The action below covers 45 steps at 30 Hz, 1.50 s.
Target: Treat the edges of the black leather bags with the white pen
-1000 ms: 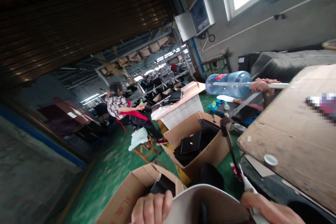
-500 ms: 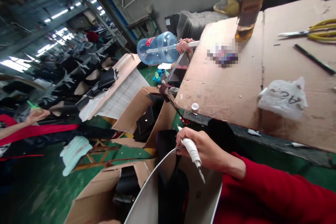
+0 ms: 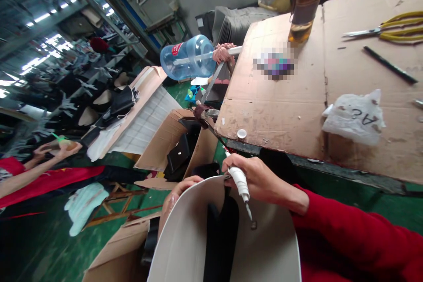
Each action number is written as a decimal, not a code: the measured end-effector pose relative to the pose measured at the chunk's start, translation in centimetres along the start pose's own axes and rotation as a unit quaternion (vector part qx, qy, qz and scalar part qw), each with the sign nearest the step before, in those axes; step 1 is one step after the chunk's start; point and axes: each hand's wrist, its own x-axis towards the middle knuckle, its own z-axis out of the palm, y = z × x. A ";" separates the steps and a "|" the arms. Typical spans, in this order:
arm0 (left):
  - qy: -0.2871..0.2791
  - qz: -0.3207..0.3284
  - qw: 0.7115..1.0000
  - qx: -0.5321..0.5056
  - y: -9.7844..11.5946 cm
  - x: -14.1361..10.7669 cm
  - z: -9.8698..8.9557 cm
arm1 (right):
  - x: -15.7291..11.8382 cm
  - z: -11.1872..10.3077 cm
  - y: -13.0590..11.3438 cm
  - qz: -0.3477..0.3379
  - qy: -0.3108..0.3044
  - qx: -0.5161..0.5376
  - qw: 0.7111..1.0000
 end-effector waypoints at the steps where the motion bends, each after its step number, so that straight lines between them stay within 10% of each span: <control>1: -0.035 0.002 0.999 -0.028 0.5 0.0 -0.3 | 0.0 -0.1 0.0 0.011 0.009 0.006 1.000; 6: -0.259 0.003 0.963 -0.071 1.5 0.6 -0.1 | -0.1 0.3 -0.3 0.020 0.016 0.029 0.999; 9: -0.302 -0.036 0.951 -0.061 1.5 1.3 1.6 | -0.4 0.7 -0.2 0.009 0.023 0.022 0.999; 45: -0.114 -0.071 0.986 -0.094 1.8 0.5 7.9 | -0.8 0.1 0.3 -0.031 0.124 0.020 0.992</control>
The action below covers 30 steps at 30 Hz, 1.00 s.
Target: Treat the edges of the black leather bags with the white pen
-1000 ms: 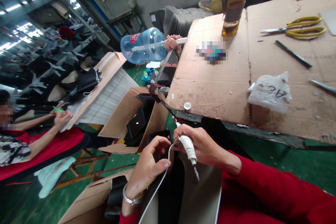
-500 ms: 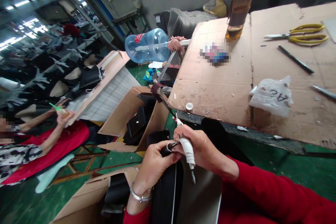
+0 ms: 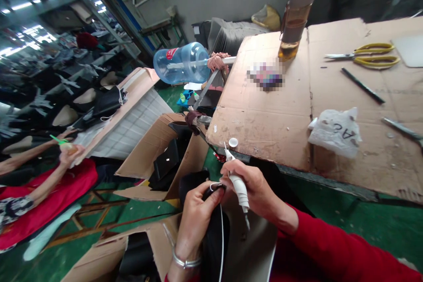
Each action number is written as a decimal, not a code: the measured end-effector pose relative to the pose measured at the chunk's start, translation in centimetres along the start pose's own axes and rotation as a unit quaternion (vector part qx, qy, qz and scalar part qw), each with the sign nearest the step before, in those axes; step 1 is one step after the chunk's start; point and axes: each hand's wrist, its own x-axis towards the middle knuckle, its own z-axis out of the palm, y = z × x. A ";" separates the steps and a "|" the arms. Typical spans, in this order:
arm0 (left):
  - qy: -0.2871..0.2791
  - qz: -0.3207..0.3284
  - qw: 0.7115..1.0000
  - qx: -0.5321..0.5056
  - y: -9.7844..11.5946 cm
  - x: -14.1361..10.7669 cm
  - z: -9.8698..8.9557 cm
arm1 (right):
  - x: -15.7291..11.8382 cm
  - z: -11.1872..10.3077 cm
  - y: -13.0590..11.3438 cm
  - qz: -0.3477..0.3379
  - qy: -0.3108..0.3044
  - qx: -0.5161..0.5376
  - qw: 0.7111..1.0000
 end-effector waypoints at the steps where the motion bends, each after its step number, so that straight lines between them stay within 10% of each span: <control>1: 0.004 -0.004 1.000 -0.006 -0.2 0.3 0.2 | 0.1 -0.4 0.2 -0.002 0.009 0.001 1.000; 12: -0.005 -0.074 0.986 -0.146 -0.7 4.0 2.6 | 2.5 -7.5 2.2 0.034 0.170 -0.104 0.979; 30: -0.037 -0.064 0.994 -0.078 0.6 8.2 3.0 | 3.5 -7.5 4.3 0.034 0.114 -0.219 0.968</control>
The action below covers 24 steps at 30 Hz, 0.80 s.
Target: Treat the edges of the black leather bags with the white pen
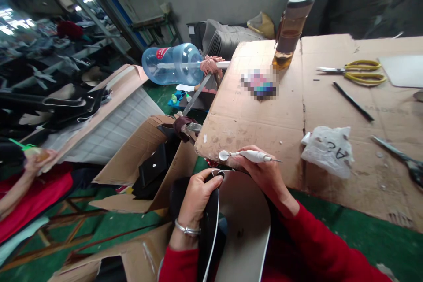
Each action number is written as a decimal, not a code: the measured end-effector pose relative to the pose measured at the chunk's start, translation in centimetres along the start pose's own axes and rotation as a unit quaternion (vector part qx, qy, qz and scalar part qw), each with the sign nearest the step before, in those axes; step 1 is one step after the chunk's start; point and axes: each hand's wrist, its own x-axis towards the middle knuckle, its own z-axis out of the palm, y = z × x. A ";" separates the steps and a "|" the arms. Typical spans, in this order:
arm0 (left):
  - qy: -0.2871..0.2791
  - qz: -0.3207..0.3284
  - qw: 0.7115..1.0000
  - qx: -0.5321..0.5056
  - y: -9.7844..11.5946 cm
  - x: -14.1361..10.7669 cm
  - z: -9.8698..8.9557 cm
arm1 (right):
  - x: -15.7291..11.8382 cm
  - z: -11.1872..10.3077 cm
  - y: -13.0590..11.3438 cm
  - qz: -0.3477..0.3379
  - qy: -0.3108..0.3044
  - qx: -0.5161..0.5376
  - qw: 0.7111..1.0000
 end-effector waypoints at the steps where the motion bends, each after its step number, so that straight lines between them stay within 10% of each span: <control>1: 0.000 0.000 1.000 0.004 0.0 0.1 0.0 | 0.0 0.0 0.0 -0.003 -0.002 -0.007 1.000; 10: 0.002 0.028 0.999 0.047 0.4 -0.2 0.2 | 0.0 -0.5 -0.3 0.057 0.043 0.119 0.990; 24: -0.060 0.067 0.993 0.081 0.6 -1.4 0.9 | -0.6 -1.6 -0.2 0.103 -0.047 0.204 0.972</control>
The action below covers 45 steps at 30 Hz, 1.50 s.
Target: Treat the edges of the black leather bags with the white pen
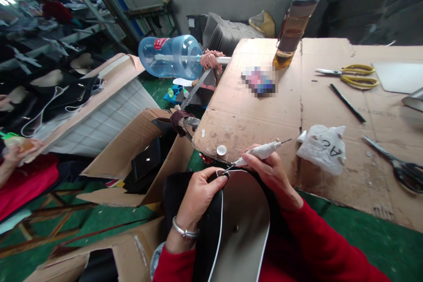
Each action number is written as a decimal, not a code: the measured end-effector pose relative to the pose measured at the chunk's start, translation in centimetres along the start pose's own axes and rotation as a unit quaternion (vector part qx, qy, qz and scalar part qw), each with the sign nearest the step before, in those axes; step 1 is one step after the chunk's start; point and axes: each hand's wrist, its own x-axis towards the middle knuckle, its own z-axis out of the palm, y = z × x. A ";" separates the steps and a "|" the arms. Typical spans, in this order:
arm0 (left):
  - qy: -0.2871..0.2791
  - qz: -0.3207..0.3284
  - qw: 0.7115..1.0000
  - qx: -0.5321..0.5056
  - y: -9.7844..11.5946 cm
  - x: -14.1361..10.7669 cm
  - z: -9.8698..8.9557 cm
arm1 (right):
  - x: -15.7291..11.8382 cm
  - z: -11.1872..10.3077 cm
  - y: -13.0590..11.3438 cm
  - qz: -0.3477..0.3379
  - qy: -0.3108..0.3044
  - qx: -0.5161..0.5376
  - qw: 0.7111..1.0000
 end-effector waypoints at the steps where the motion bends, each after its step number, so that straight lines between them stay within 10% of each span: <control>1: 0.002 0.002 1.000 0.000 0.0 -0.1 0.0 | 0.0 0.0 0.0 -0.001 -0.002 -0.005 1.000; 21: -0.024 -0.031 0.995 -0.090 -0.8 -0.8 0.9 | -0.1 -0.6 -0.7 0.033 -0.063 0.024 0.997; 28: 0.034 -0.053 0.978 -0.198 -1.5 0.0 0.8 | 0.0 0.2 0.0 0.001 0.046 0.011 0.999; 45: 0.076 -0.024 0.993 -0.084 -2.3 0.3 -1.8 | 0.4 0.9 0.9 -0.076 0.026 -0.125 0.989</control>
